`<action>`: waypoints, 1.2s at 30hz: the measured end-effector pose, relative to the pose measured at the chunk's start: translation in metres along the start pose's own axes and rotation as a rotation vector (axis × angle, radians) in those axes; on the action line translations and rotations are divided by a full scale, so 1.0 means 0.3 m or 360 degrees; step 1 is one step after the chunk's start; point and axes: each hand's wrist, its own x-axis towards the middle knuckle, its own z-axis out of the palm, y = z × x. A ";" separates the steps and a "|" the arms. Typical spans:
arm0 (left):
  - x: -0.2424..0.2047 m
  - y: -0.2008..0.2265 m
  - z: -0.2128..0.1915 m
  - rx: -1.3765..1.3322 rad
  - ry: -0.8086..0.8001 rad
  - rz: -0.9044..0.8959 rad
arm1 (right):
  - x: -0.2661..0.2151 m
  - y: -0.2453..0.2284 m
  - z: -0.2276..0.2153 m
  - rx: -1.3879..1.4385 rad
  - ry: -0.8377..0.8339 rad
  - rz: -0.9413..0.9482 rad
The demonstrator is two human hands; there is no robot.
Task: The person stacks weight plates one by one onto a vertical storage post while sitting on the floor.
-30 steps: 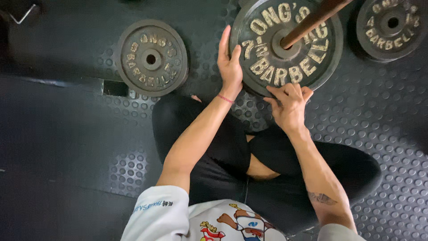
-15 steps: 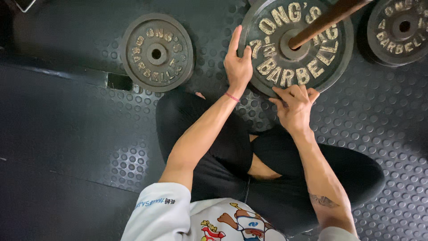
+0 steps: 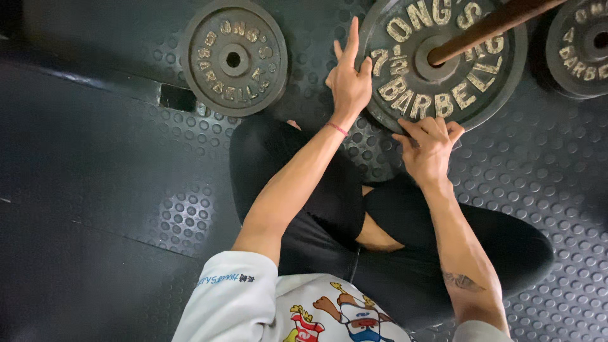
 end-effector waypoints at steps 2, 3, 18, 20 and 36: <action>0.011 0.001 0.003 0.0045 0.0017 -0.0023 | -0.003 0.007 0.008 -0.0004 0.0008 -0.0019; 0.012 0.001 0.001 0.0092 0.0029 -0.0048 | -0.008 0.009 0.012 -0.0007 0.0013 -0.0032; 0.269 0.052 -0.126 0.0402 -0.0191 0.0038 | -0.017 0.036 0.032 0.0040 0.0108 -0.0004; 0.362 0.150 -0.243 0.0462 -0.0386 0.0006 | -0.025 0.043 0.035 0.0038 0.0098 0.0017; 0.672 -0.534 -0.716 0.1489 -0.0674 0.0539 | 0.002 0.044 0.012 0.0038 -0.0019 -0.0057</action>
